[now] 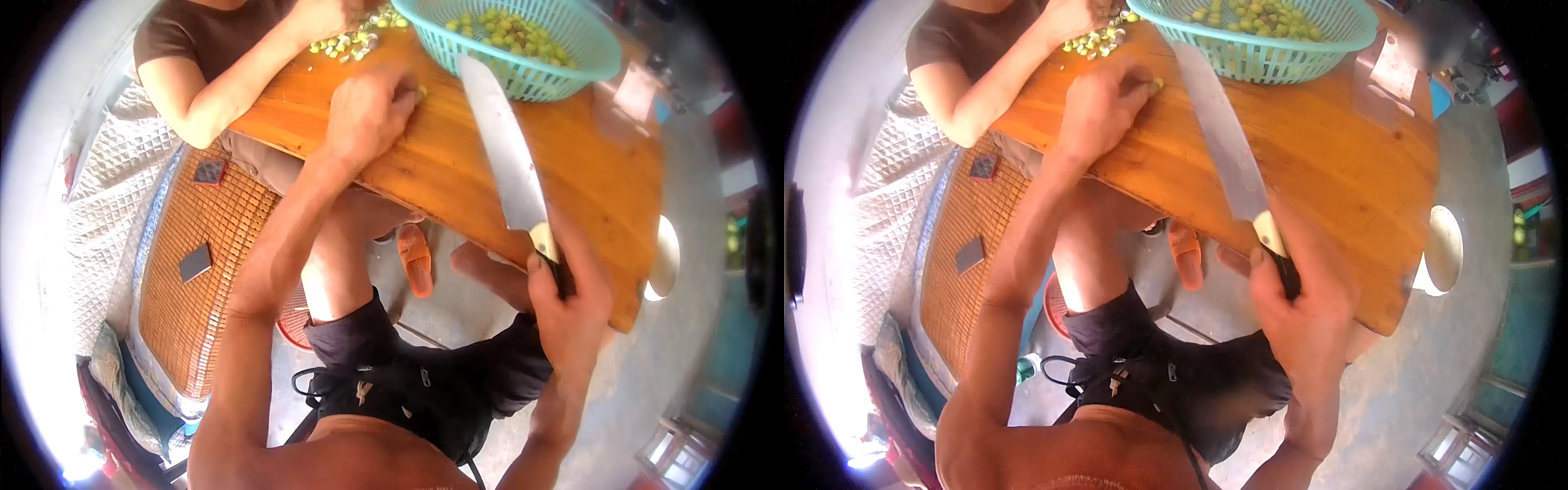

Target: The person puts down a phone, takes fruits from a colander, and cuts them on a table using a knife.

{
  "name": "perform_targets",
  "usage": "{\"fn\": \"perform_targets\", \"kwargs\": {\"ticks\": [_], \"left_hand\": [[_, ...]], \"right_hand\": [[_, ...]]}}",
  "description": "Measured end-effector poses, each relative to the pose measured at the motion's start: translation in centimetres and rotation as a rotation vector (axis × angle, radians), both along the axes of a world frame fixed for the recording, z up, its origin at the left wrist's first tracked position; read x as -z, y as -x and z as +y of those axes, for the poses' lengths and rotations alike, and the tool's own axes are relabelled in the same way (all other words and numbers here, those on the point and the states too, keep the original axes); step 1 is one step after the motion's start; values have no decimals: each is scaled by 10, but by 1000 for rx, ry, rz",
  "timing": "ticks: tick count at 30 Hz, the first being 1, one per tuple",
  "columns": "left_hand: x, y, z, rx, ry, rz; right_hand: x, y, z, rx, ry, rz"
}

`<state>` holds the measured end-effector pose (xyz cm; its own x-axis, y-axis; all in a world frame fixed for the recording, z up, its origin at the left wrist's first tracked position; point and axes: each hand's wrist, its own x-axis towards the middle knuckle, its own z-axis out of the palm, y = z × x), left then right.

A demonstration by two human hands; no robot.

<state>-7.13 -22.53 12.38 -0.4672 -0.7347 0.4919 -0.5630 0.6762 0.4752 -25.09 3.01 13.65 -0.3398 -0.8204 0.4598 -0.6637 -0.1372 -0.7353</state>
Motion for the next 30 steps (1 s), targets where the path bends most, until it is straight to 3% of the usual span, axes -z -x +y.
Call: {"fn": "perform_targets", "kwargs": {"ticks": [4, 7, 8, 9, 11, 13, 14, 15, 16, 17, 19, 22, 24, 28, 30], "left_hand": [[-5, 8, -43, -32, 98, -85], [-16, -8, -74, -128, 291, 45], [-23, -17, -85, 10, 401, 229], [-35, -9, -84, 23, 416, 230], [-73, 4, -65, 32, 123, 390], [-106, 38, -44, 112, 119, 103], [-107, 53, -59, 331, 222, -94], [-108, 73, -64, 328, 231, -94], [-109, 97, -65, 322, 203, -415], [-111, 118, -62, 304, 169, -734], [-119, 138, -43, 236, -147, -899], [-91, 148, -64, 192, -62, -889], [-84, 153, -70, 306, -96, -828], [-87, 148, -70, 310, -102, -777], [-98, 147, -67, 355, -293, -822]], "right_hand": [[-5, 10, 18, 47, -45, -34], [-3, 13, 28, 122, -24, -155], [-2, 21, 30, 129, -5, -157], [2, 34, 35, 124, 24, -7], [19, 49, 48, 107, 26, -164], [21, 52, 47, 119, 36, -214], [20, 53, 46, 139, 50, -264], [18, 52, 45, 135, 50, -277], [19, 53, 47, 134, 60, -274], [24, 55, 51, 172, 11, -312], [29, 58, 57, 177, -17, -348], [36, 59, 52, 104, 13, -527], [30, 59, 54, 90, -22, -534], [26, 59, 55, 76, -71, -504], [35, 61, 54, 107, -20, -445]]}}
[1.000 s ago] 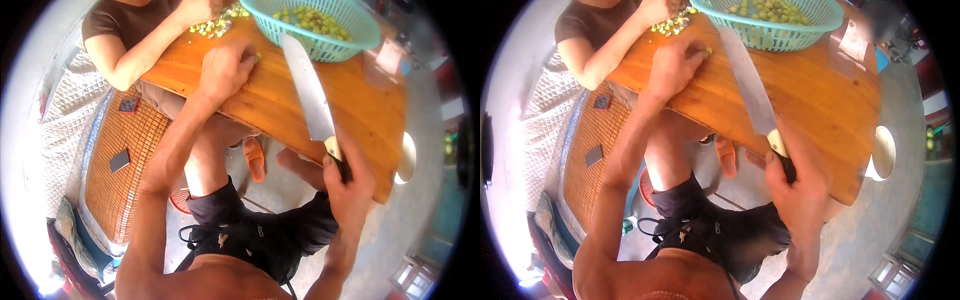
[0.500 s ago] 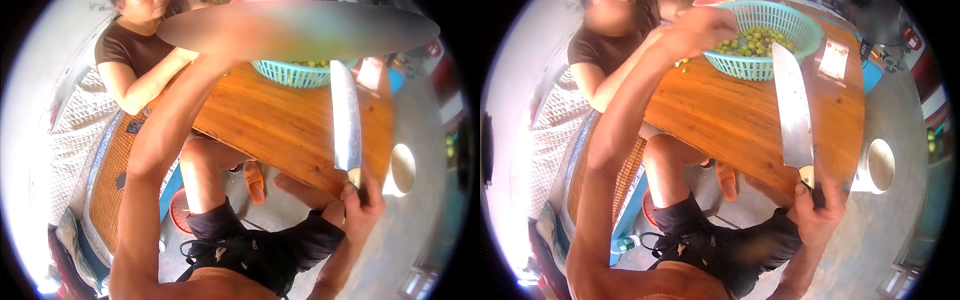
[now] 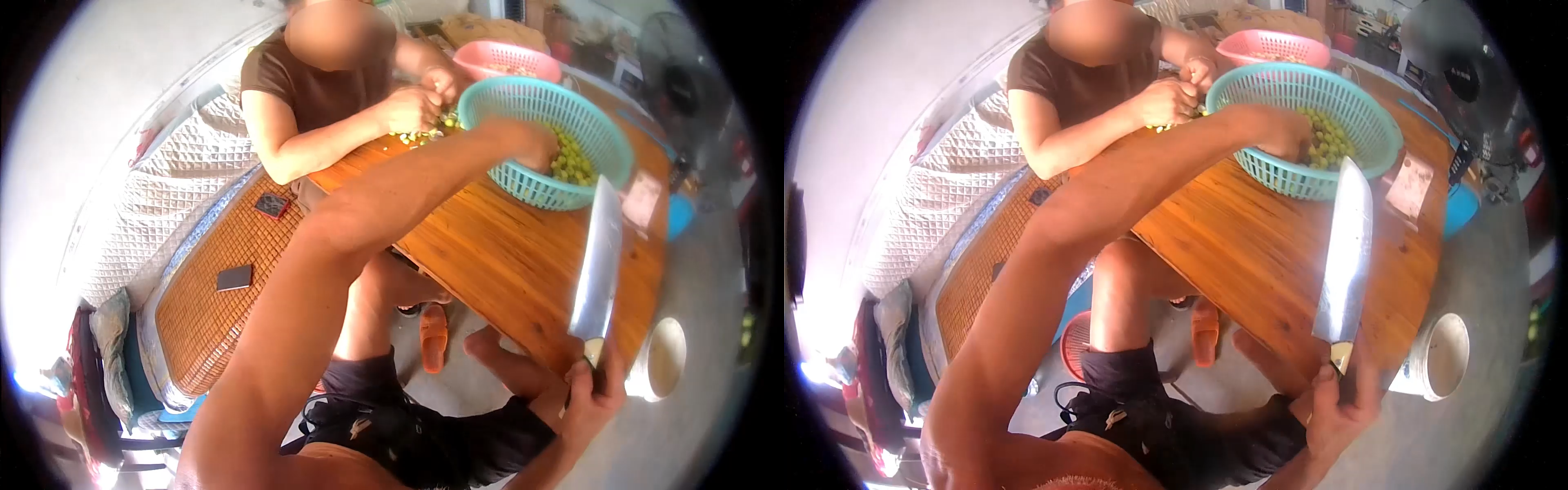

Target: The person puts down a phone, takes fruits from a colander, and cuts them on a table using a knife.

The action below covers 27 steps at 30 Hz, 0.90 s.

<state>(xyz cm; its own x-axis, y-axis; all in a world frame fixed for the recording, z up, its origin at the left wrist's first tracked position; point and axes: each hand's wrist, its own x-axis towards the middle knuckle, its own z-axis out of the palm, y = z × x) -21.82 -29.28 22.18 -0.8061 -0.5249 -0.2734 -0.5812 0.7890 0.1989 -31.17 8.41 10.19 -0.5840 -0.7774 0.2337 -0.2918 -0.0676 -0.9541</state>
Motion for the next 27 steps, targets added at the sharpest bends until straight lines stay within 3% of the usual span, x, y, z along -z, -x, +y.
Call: {"fn": "perform_targets", "kwargs": {"ticks": [5, 15, 18, 20, 24, 27], "left_hand": [[6, 1, -9, -40, 132, -5], [13, 4, -12, 50, 157, 4], [9, -1, -16, 21, 203, 122], [-8, -18, -8, 34, 199, 421], [-34, -80, 37, -80, -268, 934], [5, -127, 68, 100, -196, 1073]], "right_hand": [[13, 7, -4, -8, 55, 117], [-5, -9, -5, 31, 73, 69], [-7, -7, -2, -7, 57, 34], [-10, -4, 3, -21, 28, -6], [1, 1, 3, -30, 18, -21], [3, 1, 6, 4, 22, 70]]}}
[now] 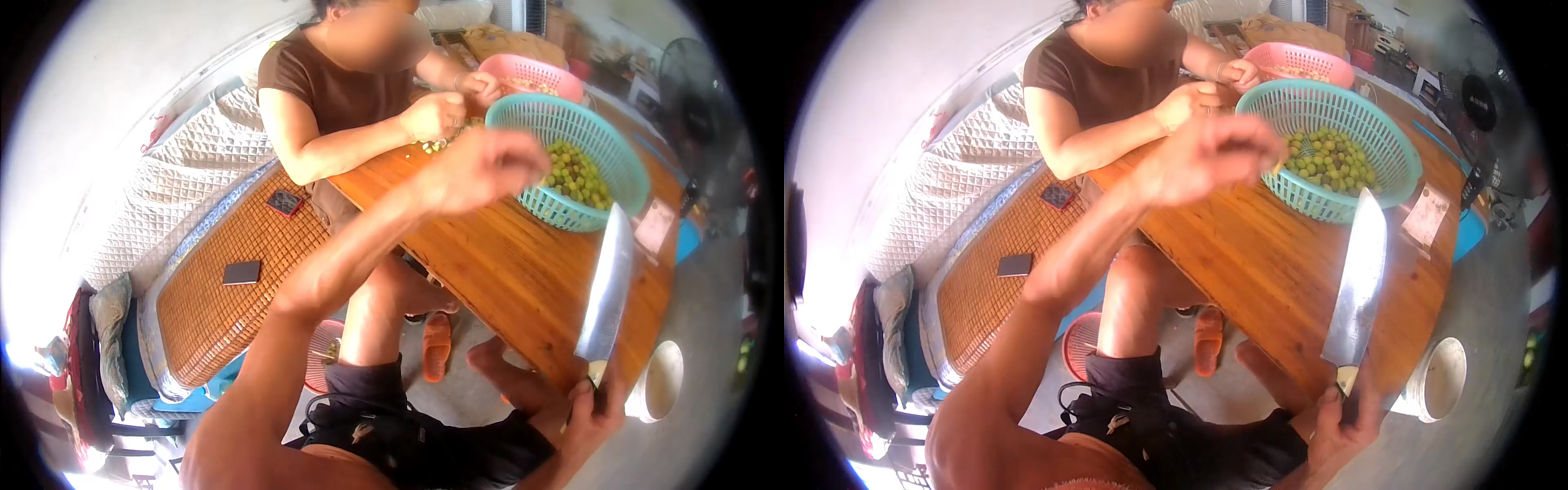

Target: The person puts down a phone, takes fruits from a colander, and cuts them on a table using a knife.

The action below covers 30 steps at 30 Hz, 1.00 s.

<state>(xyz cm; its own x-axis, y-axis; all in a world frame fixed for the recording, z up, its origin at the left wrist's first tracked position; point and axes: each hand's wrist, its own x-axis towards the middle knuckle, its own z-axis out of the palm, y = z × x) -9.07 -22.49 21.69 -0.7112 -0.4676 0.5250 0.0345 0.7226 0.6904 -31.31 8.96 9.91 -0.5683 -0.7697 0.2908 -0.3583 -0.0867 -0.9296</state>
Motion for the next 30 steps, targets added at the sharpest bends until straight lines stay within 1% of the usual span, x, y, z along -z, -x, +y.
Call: {"fn": "perform_targets", "kwargs": {"ticks": [1, 2, 3, 4, 5, 6, 7, 8, 9, 10, 11, 13, 16, 19, 21, 22, 24, 25, 27, 28, 30], "left_hand": [[24, -9, 6, 30, 81, 45], [44, -16, 18, -11, -18, -16], [60, -21, 29, -52, -120, -77], [72, -22, 36, -55, -130, -71], [81, -19, 43, -181, -98, -143], [85, -15, 46, -305, -62, -215], [86, -14, 47, -304, -68, -211], [88, -12, 50, -325, 62, -173], [90, -11, 52, -346, 193, -137], [92, -11, 52, -345, 188, -136], [95, -11, 47, -331, 223, -122], [99, -11, 44, -313, 248, -112], [102, -9, 41, -350, 233, -113], [105, -8, 42, -288, 160, -105], [105, -7, 44, -384, 166, -124], [105, -4, 48, -340, 133, -122], [98, -8, 50, -417, 195, -93], [98, -8, 50, -400, 183, -97], [97, -9, 51, -433, 144, -150], [97, -9, 51, -416, 132, -111], [98, -7, 54, -413, 96, -99]], "right_hand": [[-2, 0, 0, -2, -20, 17], [-3, -1, -1, -5, -40, 34], [-4, -1, -1, 4, -70, 110], [-6, -2, -1, 5, -89, 152], [-8, -3, -2, 5, -108, 194], [-12, -6, -5, -4, -94, 223], [-17, -10, -7, -12, -82, 251], [-22, -14, -8, -11, -87, 255], [-26, -19, -10, -10, -98, 314], [-30, -24, -13, -9, -109, 372], [-36, -26, -18, -8, -112, 372], [-47, -32, -29, -33, -120, 588], [-51, -43, -45, -6, -171, 569], [-56, -45, -57, -35, -227, 568], [-49, -46, -65, -66, -194, 323], [-50, -45, -65, -30, -235, 323], [-51, -51, -71, -86, -173, 273], [-55, -55, -71, -71, -189, 268], [-69, -60, -72, -155, -327, 26], [-66, -60, -73, -147, -333, 23], [-56, -60, -74, -136, -131, 330]]}}
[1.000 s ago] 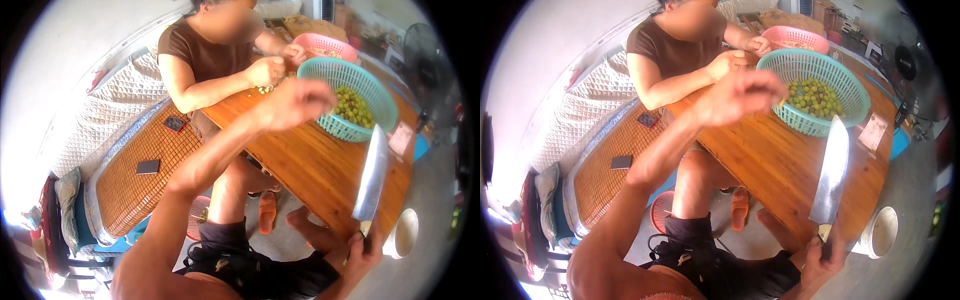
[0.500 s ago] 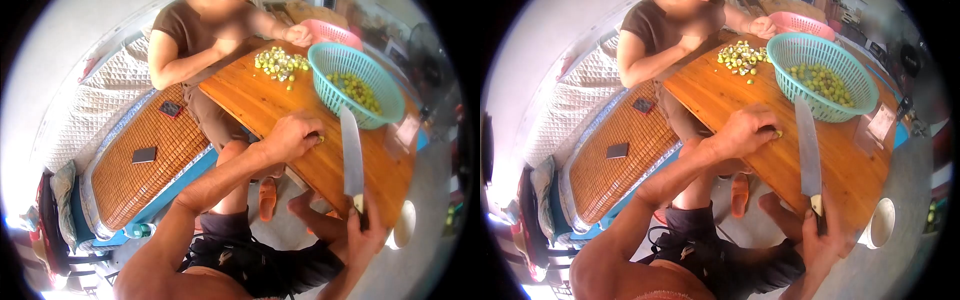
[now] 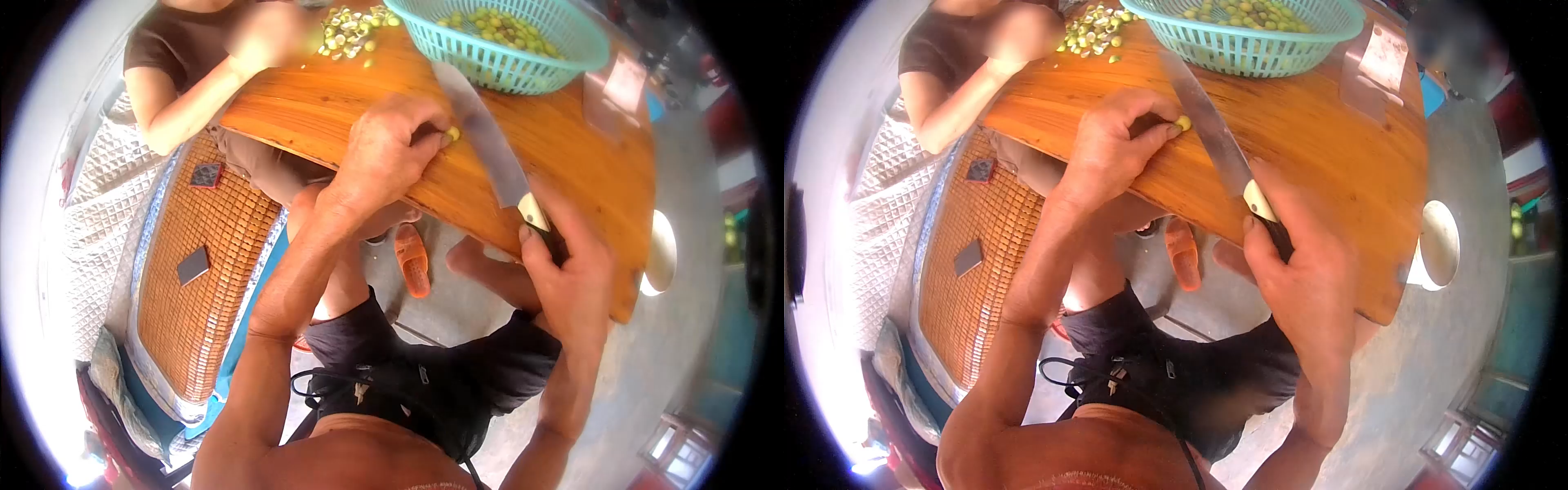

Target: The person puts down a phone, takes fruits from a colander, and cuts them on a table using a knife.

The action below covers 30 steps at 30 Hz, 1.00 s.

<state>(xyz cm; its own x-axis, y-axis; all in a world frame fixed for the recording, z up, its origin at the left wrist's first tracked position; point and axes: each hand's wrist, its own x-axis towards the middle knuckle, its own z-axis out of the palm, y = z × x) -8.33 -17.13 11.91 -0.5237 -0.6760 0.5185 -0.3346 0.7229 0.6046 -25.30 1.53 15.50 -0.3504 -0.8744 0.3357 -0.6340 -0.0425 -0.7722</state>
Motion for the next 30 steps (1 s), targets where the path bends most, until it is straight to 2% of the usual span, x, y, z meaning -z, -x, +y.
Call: {"fn": "perform_targets", "kwargs": {"ticks": [9, 16, 21, 26, 30], "left_hand": [[-5, -1, 1, -21, 15, -65], [-5, -1, -1, -10, 17, -58], [-4, 1, -1, -15, 8, -51], [-3, 1, 0, -1, -28, -42], [-3, 0, -1, 0, 46, -63]], "right_hand": [[1, 2, -5, -35, -23, 161], [-5, -3, -7, -26, -66, 165], [-7, -8, -6, -16, -54, 353], [-3, -8, -8, -14, -53, 419], [-2, -11, -9, -5, -62, 454]]}}
